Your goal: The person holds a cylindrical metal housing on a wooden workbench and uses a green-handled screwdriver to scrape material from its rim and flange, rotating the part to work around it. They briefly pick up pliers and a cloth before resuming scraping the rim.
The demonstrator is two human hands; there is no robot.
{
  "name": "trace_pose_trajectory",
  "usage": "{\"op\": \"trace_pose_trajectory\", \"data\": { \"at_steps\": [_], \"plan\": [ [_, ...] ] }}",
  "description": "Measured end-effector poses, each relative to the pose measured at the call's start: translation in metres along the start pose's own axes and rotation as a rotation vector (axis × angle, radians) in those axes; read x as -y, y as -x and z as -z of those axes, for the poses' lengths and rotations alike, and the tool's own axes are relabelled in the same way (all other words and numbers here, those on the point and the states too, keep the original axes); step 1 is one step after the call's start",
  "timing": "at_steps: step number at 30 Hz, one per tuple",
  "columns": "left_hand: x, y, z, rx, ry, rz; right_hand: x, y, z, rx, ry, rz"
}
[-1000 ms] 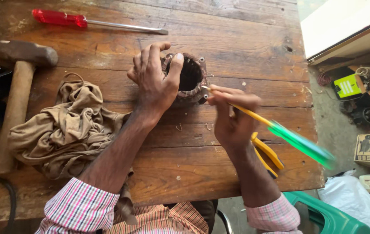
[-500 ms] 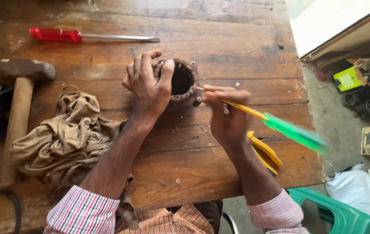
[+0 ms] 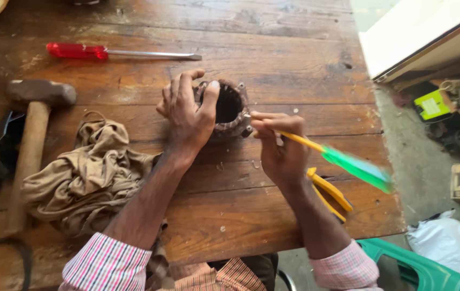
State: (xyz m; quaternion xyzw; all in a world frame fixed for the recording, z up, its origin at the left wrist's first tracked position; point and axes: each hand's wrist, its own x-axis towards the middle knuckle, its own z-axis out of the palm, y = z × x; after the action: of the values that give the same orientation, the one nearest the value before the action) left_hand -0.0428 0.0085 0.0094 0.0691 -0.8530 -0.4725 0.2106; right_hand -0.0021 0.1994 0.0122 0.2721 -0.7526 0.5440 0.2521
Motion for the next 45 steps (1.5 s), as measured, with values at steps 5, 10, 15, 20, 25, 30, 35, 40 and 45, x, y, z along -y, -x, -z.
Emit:
{"op": "trace_pose_trajectory", "data": {
  "at_steps": [5, 10, 15, 20, 25, 30, 35, 40, 45],
  "plan": [
    [-0.001, 0.001, -0.001, -0.009, 0.001, 0.016, -0.006, 0.002, -0.005, -0.052, -0.163, -0.045],
    [-0.002, 0.0, 0.0, -0.04, 0.021, -0.042, -0.011, 0.002, -0.005, -0.18, -0.278, -0.154],
    [-0.001, 0.001, 0.001, -0.041, 0.101, -0.112, -0.01, -0.007, -0.004, -0.259, -0.404, -0.25],
    [0.01, -0.004, -0.007, -0.006, 0.06, -0.108, -0.011, -0.023, 0.003, -0.266, -0.177, -0.315],
    [0.016, -0.006, -0.014, 0.007, 0.033, -0.078, -0.015, -0.027, 0.014, -0.237, -0.185, -0.49],
    [0.01, -0.004, -0.009, 0.02, 0.033, -0.067, -0.023, -0.028, 0.022, -0.225, -0.481, -0.494],
    [0.003, 0.0, -0.005, -0.011, 0.047, -0.062, -0.018, -0.018, 0.023, -0.31, -0.261, -0.241],
    [0.002, 0.0, -0.004, -0.005, 0.056, -0.078, -0.005, -0.005, 0.014, -0.192, -0.143, -0.003],
    [0.003, 0.002, -0.006, -0.032, 0.047, -0.11, 0.004, 0.006, 0.017, -0.129, -0.082, 0.131]
  ]
}}
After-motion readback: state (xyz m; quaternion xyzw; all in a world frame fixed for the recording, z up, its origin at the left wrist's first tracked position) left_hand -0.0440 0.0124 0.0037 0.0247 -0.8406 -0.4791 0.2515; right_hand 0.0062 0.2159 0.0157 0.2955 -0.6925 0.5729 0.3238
